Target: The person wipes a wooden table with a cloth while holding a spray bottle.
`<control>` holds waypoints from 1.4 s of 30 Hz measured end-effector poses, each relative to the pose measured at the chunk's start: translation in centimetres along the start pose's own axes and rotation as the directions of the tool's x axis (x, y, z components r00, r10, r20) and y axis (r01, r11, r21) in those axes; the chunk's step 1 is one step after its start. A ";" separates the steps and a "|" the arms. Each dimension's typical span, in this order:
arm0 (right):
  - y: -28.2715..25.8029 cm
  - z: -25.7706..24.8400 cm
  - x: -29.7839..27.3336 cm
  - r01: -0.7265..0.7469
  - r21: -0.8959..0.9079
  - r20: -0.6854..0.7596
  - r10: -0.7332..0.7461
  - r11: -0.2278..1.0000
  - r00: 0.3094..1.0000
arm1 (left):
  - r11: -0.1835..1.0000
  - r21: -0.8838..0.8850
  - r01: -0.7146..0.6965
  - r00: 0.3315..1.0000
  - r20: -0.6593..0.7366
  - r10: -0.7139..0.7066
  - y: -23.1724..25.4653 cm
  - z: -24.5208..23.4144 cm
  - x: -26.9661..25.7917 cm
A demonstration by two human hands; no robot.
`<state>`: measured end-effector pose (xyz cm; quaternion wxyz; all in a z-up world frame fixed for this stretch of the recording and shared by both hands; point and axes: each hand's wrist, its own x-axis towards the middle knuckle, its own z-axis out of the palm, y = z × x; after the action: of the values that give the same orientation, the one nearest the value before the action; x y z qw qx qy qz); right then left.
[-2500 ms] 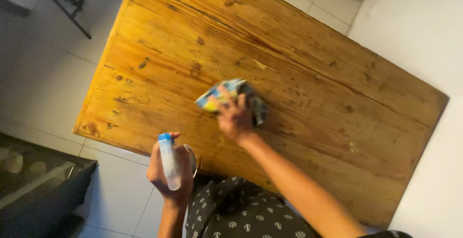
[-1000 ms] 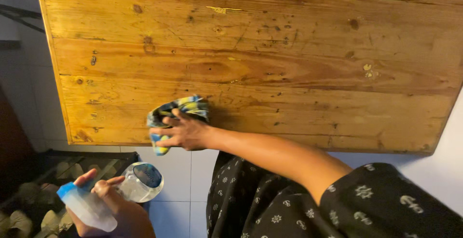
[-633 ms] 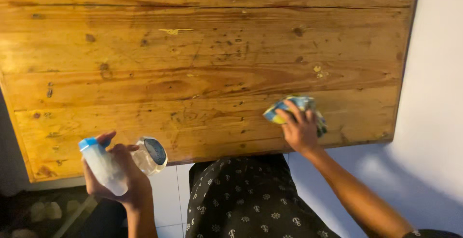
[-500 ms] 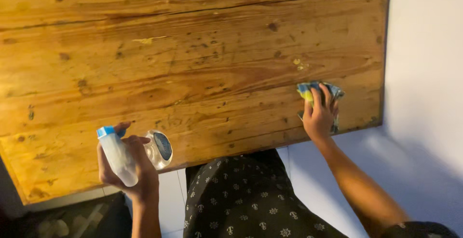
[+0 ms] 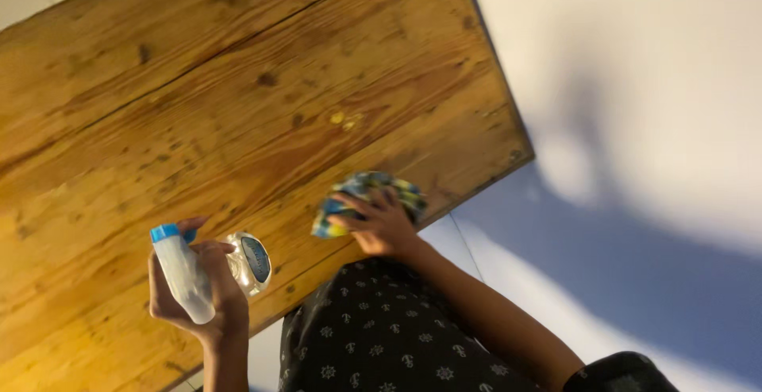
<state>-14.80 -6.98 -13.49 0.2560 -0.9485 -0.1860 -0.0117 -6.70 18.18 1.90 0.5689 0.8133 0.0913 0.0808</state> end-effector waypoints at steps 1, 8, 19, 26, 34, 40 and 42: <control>1.5 -1.3 -1.8 -0.078 -0.026 -0.046 0.077 0.997 0.996 | 1.000 -0.020 -0.005 1.000 0.006 0.005 0.3 1.3 0.3; 15.7 -10.5 -1.6 -0.378 -0.206 -0.340 0.297 0.902 0.893 | 0.982 0.067 -0.178 0.970 0.179 0.164 3.3 8.4 0.9; 26.8 -11.5 15.3 -0.328 -0.138 -0.396 0.251 0.935 0.883 | 0.993 0.114 0.019 0.946 0.320 -0.055 8.3 16.2 1.5; 13.7 -7.9 6.9 0.069 0.096 0.070 -0.075 0.993 0.995 | 0.986 0.157 -0.047 0.980 0.200 0.015 8.5 16.6 2.3; 21.7 -3.6 23.7 0.090 -0.042 -0.026 -0.091 0.995 0.996 | 0.969 0.238 0.070 0.998 -0.017 -0.068 7.1 13.0 1.2; 18.2 -2.5 28.7 0.024 -0.079 -0.112 -0.032 0.997 0.993 | 0.966 0.186 0.183 0.974 -0.170 -0.151 5.7 10.3 -0.8; 14.8 -1.9 24.7 0.151 -0.053 -0.003 -0.151 0.987 0.989 | 0.967 0.082 0.242 0.959 -0.175 -0.225 5.1 9.2 -1.4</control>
<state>13.65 -11.13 -16.03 0.2299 -0.9381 -0.2559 -0.0395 -5.57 7.74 3.50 0.5226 0.8156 0.2370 0.0750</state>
